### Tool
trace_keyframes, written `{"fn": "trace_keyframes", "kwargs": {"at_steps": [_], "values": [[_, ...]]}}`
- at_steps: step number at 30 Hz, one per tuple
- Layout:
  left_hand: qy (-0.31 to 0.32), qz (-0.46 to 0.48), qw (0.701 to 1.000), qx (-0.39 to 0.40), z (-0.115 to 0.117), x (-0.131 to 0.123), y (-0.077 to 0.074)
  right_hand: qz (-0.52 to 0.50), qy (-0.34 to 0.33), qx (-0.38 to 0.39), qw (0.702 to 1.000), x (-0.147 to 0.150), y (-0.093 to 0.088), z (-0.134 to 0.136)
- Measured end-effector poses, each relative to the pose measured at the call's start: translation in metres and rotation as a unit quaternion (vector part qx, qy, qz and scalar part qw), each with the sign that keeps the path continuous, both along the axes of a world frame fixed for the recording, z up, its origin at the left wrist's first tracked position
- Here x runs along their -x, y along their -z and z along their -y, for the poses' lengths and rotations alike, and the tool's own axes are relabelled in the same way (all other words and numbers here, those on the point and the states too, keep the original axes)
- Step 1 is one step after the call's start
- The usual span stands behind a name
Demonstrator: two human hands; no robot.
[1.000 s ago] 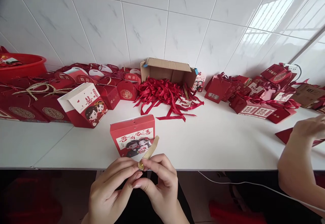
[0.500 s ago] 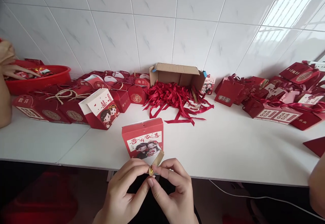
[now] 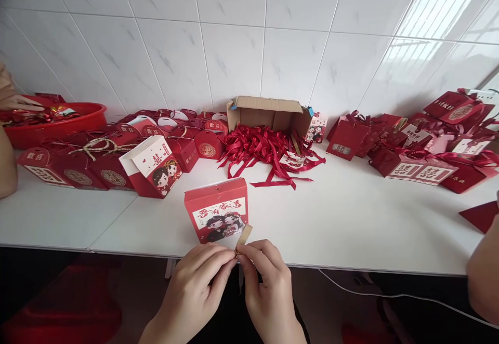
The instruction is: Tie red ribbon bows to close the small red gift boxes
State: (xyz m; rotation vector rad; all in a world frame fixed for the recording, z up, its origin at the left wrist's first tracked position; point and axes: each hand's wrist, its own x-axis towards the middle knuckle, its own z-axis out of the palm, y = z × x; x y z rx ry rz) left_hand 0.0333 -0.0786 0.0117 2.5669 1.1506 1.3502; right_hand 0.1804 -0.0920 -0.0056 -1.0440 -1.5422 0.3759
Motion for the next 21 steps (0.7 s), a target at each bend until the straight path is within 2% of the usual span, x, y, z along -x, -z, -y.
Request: {"fn": "trace_keyframes", "kwargs": {"at_steps": [4,7,9,13,17,21], "values": [[-0.006,0.009,0.999,0.039,-0.002,-0.005,0.001,0.039,0.023,0.005,0.999,0.002,0.005,-0.002],[0.013,0.003,0.997,0.082,-0.003,-0.002,-0.001,0.062,0.002,0.036,0.997,-0.001,0.003,-0.001],[0.025,0.001,0.993,0.119,-0.004,0.003,-0.003,0.06,-0.036,0.063,0.996,-0.006,-0.001,0.0],[0.069,-0.015,0.982,0.175,-0.003,0.017,-0.011,0.007,-0.155,0.141,0.978,-0.017,-0.011,0.003],[0.124,-0.029,0.979,0.161,-0.001,0.025,-0.019,-0.092,-0.227,0.183,0.952,-0.021,-0.013,0.003],[0.12,-0.026,0.98,0.157,0.0,0.029,-0.018,-0.138,-0.265,0.198,0.934,-0.02,-0.011,0.003]]}}
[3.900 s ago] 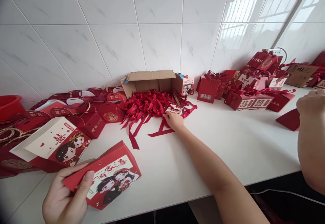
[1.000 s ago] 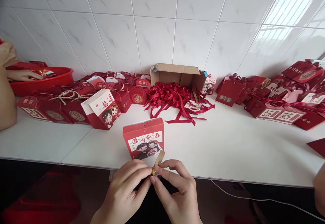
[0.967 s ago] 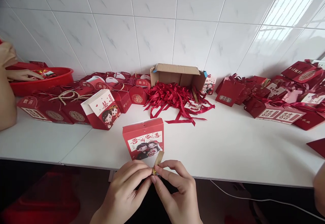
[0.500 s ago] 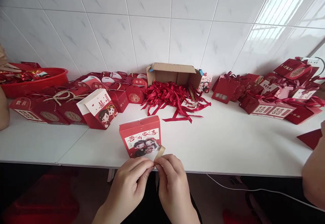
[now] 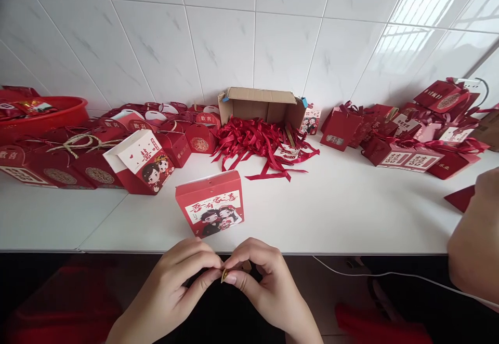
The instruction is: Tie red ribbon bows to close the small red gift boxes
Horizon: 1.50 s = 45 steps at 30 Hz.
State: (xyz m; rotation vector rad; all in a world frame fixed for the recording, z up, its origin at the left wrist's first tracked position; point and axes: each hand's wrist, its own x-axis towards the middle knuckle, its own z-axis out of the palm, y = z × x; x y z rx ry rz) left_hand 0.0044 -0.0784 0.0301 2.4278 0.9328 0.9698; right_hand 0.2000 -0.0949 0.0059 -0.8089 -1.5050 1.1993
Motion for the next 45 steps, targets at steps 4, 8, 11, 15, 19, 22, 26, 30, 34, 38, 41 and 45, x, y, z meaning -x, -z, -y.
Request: {"fn": "trace_keyframes", "kwargs": {"at_steps": [4,8,11,15,19,22,26,30,34,38,41,45], "values": [[-0.003,0.003,1.0,0.001,-0.001,0.003,0.005,-0.022,-0.041,0.02,0.999,0.0,0.003,0.001],[0.001,0.015,1.0,0.004,-0.002,0.004,0.009,-0.04,-0.077,0.045,0.995,0.004,0.01,-0.001],[-0.016,0.02,1.0,0.009,-0.003,0.004,0.011,-0.064,-0.083,0.068,0.992,0.006,0.014,-0.002],[-0.161,0.143,0.976,-0.033,-0.009,0.009,0.01,-0.077,-0.06,0.045,0.994,0.001,0.012,-0.013],[-0.301,0.264,0.91,-0.106,-0.028,0.02,0.004,-0.043,0.026,-0.04,0.998,-0.011,0.004,-0.039],[-0.28,0.244,0.927,-0.052,-0.049,0.024,-0.001,-0.072,0.068,-0.068,0.993,-0.008,-0.004,-0.064],[-0.228,0.305,0.923,0.06,-0.07,0.016,-0.002,-0.146,0.088,-0.083,0.982,0.01,-0.014,-0.092],[-0.205,0.36,0.907,0.077,-0.079,0.006,-0.001,-0.148,0.068,-0.1,0.982,0.025,-0.022,-0.104],[-0.211,0.388,0.895,0.064,-0.08,0.001,0.001,-0.107,0.114,-0.114,0.981,0.031,-0.021,-0.102],[-0.179,0.402,0.897,0.047,-0.077,-0.002,0.004,-0.078,0.149,-0.144,0.975,0.033,-0.018,-0.099],[-0.128,0.369,0.92,0.031,-0.075,-0.001,0.006,-0.061,0.139,-0.162,0.975,0.035,-0.018,-0.098],[-0.071,0.335,0.939,0.04,-0.072,-0.001,0.008,-0.049,0.129,-0.172,0.975,0.037,-0.019,-0.095]]}}
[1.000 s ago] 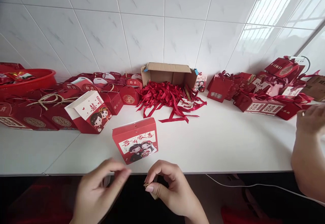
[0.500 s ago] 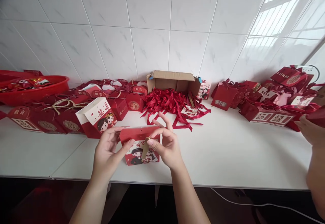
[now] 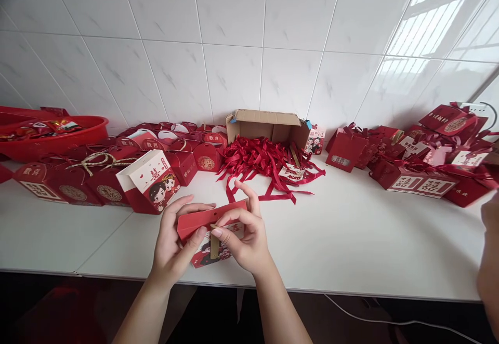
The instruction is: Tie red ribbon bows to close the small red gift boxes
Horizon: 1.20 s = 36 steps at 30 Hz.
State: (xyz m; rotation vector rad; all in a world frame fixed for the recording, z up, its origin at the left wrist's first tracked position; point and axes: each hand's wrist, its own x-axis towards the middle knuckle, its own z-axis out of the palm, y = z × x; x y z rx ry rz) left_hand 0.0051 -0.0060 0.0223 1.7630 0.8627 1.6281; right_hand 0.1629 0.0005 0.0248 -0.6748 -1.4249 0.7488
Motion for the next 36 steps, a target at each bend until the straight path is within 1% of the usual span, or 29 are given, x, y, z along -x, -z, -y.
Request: {"fn": "trace_keyframes", "kwargs": {"at_steps": [2,5,8,12,16,21,26,27,29,32,34,36], "values": [[-0.019,0.01,1.0,0.001,0.001,-0.001,0.001,0.001,0.003,-0.002,1.0,0.001,0.0,0.001],[-0.049,0.028,0.998,-0.018,0.002,-0.004,0.003,0.008,0.01,-0.002,1.0,0.001,0.001,0.003],[-0.045,0.017,0.999,-0.026,0.001,-0.004,0.003,0.013,0.013,-0.008,1.0,0.0,0.001,0.003],[-0.037,0.027,0.999,0.004,-0.003,-0.003,0.004,0.014,0.01,-0.018,1.0,0.001,0.002,0.002],[-0.066,0.031,0.997,0.016,-0.005,-0.003,0.007,0.023,0.014,-0.017,0.999,0.002,0.003,0.001],[-0.095,0.024,0.995,0.003,-0.004,-0.007,0.012,0.03,0.008,-0.016,0.999,0.003,0.006,0.001],[-0.09,0.065,0.993,0.041,-0.002,-0.011,0.011,0.039,0.037,-0.015,0.998,0.005,0.007,0.002],[-0.092,0.058,0.993,0.043,-0.002,-0.01,0.01,0.04,0.045,-0.017,0.998,0.005,0.007,0.002],[-0.101,0.013,0.994,0.039,-0.001,-0.007,0.008,0.04,0.055,-0.021,0.997,0.005,0.008,0.002],[-0.113,-0.057,0.992,0.012,-0.002,-0.003,0.006,0.042,0.056,-0.017,0.997,0.005,0.008,0.002],[-0.118,-0.061,0.991,-0.001,-0.002,-0.004,0.005,0.048,0.063,-0.013,0.997,0.005,0.009,0.003],[-0.112,-0.035,0.993,0.021,-0.002,-0.007,0.005,0.049,0.076,-0.009,0.996,0.006,0.01,0.003]]}}
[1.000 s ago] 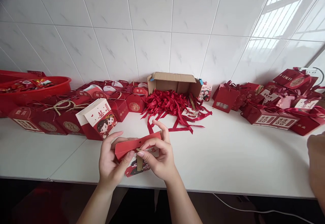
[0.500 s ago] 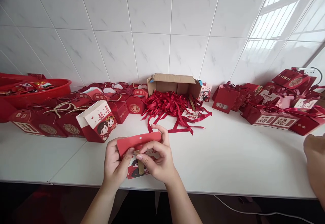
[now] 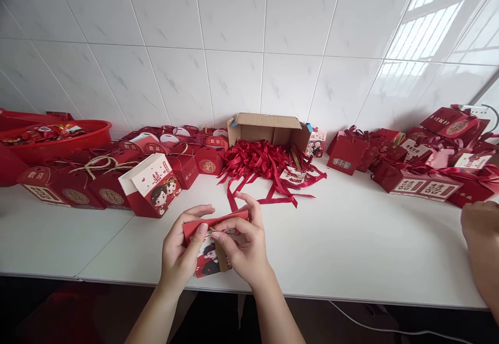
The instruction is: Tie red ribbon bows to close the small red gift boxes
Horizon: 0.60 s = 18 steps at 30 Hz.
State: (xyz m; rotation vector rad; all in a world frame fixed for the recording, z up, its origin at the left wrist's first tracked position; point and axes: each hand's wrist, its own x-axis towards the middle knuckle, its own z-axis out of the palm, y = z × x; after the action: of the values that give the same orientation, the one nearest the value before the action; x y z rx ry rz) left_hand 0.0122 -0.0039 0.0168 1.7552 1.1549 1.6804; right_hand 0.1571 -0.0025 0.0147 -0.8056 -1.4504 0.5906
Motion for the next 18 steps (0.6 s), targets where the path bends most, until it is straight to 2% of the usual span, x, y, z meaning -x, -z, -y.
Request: {"fn": "trace_keyframes", "kwargs": {"at_steps": [4,7,9,12,14,18], "values": [[0.028,0.059,0.997,0.051,0.003,-0.005,0.001,-0.026,0.015,0.003,1.0,0.004,0.003,-0.001],[0.047,0.061,0.996,0.045,0.008,-0.003,0.001,-0.058,0.032,-0.021,0.998,0.005,0.004,-0.001],[0.08,0.048,0.995,0.022,0.011,0.001,0.002,-0.086,0.003,-0.001,0.996,0.003,0.003,0.001],[0.139,-0.017,0.99,-0.033,0.015,0.004,0.006,-0.102,-0.081,0.066,0.989,-0.001,0.002,0.01],[0.117,-0.052,0.99,-0.065,0.016,0.003,0.011,-0.1,-0.09,0.068,0.989,-0.003,0.001,0.017],[0.0,-0.083,0.99,-0.118,0.02,0.0,0.018,-0.09,-0.056,0.006,0.994,-0.005,-0.001,0.032]]}}
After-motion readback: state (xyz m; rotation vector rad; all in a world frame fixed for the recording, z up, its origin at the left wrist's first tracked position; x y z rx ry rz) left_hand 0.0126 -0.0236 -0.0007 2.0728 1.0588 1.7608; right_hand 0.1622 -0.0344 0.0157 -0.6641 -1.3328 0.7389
